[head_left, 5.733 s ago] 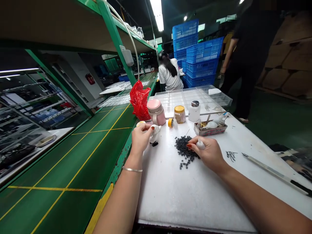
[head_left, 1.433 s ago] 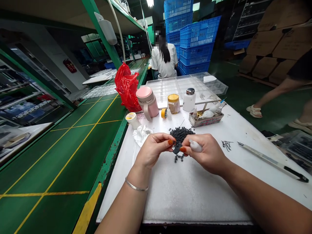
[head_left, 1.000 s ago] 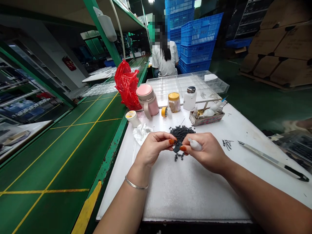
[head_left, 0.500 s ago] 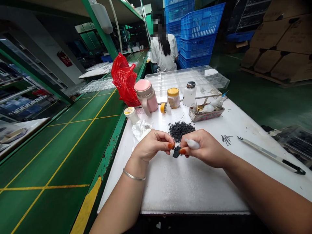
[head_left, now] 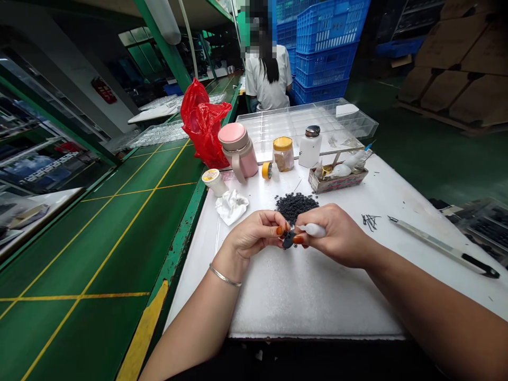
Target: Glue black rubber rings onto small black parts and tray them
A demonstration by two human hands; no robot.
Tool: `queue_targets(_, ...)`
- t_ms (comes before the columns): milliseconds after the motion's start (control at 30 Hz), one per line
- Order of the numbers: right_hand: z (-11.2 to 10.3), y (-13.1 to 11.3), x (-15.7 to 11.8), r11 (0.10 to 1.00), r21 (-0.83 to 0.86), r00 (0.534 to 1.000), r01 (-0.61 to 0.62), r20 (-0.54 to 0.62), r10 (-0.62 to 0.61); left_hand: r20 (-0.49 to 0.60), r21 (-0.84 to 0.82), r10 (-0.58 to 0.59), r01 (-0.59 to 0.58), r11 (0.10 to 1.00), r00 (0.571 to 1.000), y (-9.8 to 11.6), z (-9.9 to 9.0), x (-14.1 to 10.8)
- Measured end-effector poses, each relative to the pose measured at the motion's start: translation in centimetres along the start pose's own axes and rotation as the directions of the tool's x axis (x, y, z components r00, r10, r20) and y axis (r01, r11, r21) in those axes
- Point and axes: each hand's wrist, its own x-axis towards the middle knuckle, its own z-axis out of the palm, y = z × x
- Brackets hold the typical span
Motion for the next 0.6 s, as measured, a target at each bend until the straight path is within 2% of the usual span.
queue_targets(367,-0.23,0.29,0.10,0.997,0.055,0.998,-0.056,0.034,0.054,0.016,-0.018,-0.066,0.066,0.998,0.998,-0.58,-0.12,0.26)
queue_targets(500,-0.13,0.25,0.21,0.986,0.110,0.990,-0.128,0.065,0.122,0.023,0.012,-0.074,0.073,0.997,0.997,-0.53,-0.40,0.32)
queue_targets(600,-0.12,0.23,0.34,0.950,0.229,0.976,-0.213,0.098,0.196,0.053,0.026,-0.072,0.071,0.997,0.996,-0.70,-0.69,0.45)
